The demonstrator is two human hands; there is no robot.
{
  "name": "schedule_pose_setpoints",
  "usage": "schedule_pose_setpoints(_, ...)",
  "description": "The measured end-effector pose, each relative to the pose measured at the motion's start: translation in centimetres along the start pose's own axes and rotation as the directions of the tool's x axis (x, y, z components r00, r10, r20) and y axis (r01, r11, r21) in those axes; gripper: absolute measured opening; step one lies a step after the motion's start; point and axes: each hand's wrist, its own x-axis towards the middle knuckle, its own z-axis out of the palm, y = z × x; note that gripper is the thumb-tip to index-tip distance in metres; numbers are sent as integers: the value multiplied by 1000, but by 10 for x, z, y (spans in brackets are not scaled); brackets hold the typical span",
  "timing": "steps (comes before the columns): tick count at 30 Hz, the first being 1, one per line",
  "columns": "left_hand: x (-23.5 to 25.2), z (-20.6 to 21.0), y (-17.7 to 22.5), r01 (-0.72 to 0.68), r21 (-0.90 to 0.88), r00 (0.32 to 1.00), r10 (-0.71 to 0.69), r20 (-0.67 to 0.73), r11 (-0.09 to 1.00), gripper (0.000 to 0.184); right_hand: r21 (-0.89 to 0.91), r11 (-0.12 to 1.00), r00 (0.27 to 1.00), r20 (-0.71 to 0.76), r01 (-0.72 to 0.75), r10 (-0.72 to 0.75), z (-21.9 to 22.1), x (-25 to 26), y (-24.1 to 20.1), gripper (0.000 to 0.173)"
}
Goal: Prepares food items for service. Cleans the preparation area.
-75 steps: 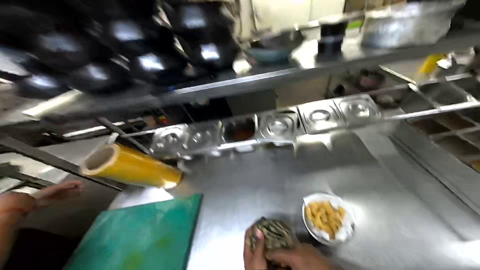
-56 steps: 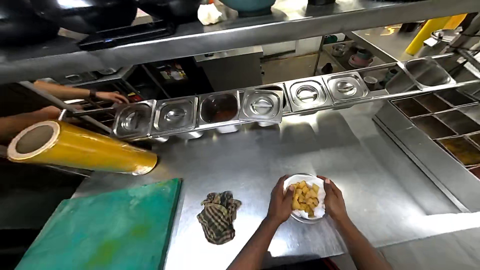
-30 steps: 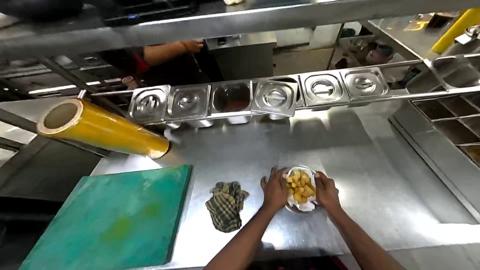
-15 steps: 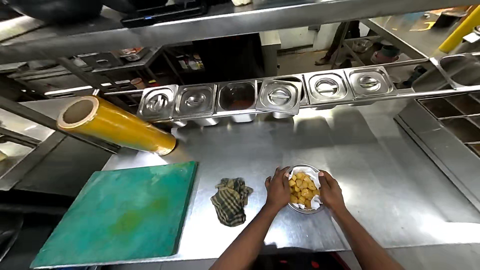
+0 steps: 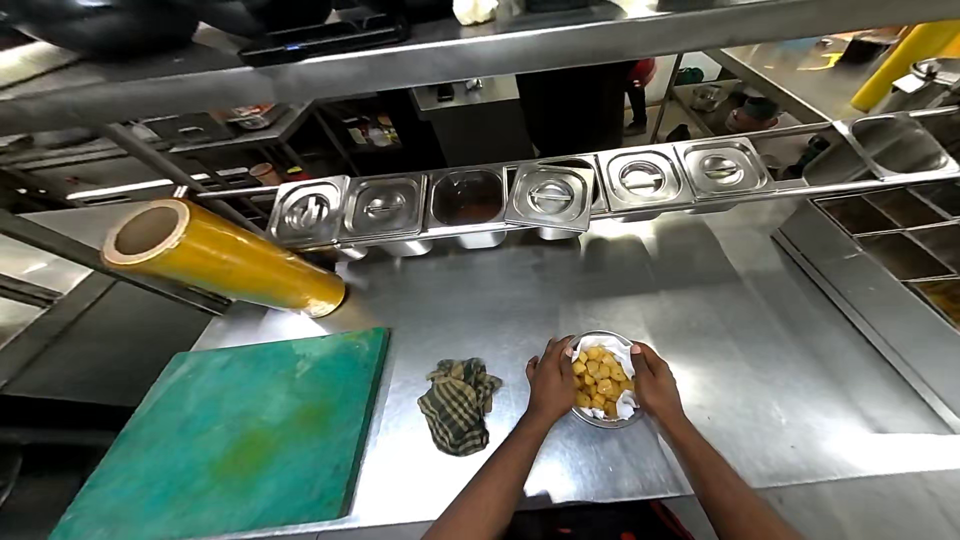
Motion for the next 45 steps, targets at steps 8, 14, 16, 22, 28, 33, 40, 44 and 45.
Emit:
schedule_pose_setpoints(8, 0, 0, 0, 11, -3, 1000, -11, 4, 1000, 47, 22, 1000, 1000, -12, 5, -5, 2, 1, 1, 43)
schedule_pose_setpoints(14, 0, 0, 0, 15, -12, 1000, -15, 12, 1000, 47, 22, 1000, 1000, -7, 15, -15, 2, 3, 3, 44)
schedule_pose_setpoints(16, 0, 0, -1, 10, -26, 1000, -9, 8, 1000, 47, 24, 1000, 1000, -7, 12, -11, 2, 3, 3, 44)
schedule_pose_setpoints(22, 0, 7, -16, -70, -192, 996, 59, -62, 979, 48, 95, 996, 1000, -9, 3, -2, 3, 3, 5, 44)
schedule_pose_setpoints(28, 0, 10, -20, -114, -254, 991, 92, -95, 960, 48, 160, 987, 1000, -9, 1, 1, 2, 2, 5, 42)
schedule_pose_setpoints(33, 1, 9, -21, -107, -251, 992, 88, -86, 962, 48, 172, 985, 1000, -20, 8, -4, 3, 1, 4, 41)
schedule_pose_setpoints(40, 2, 9, -21, -98, -256, 994, 81, -78, 962, 48, 164, 986, 1000, -17, 1, 2, 3, 2, 4, 43)
schedule_pose_setpoints(44, 2, 10, -23, -120, -258, 991, 98, -94, 959, 47, 169, 986, 1000, -29, 12, -7, 4, 2, 6, 41)
schedule_pose_setpoints(45, 2, 10, -23, -122, -260, 990, 100, -95, 958, 47, 170, 985, 999, -31, 12, -7, 4, 2, 5, 40)
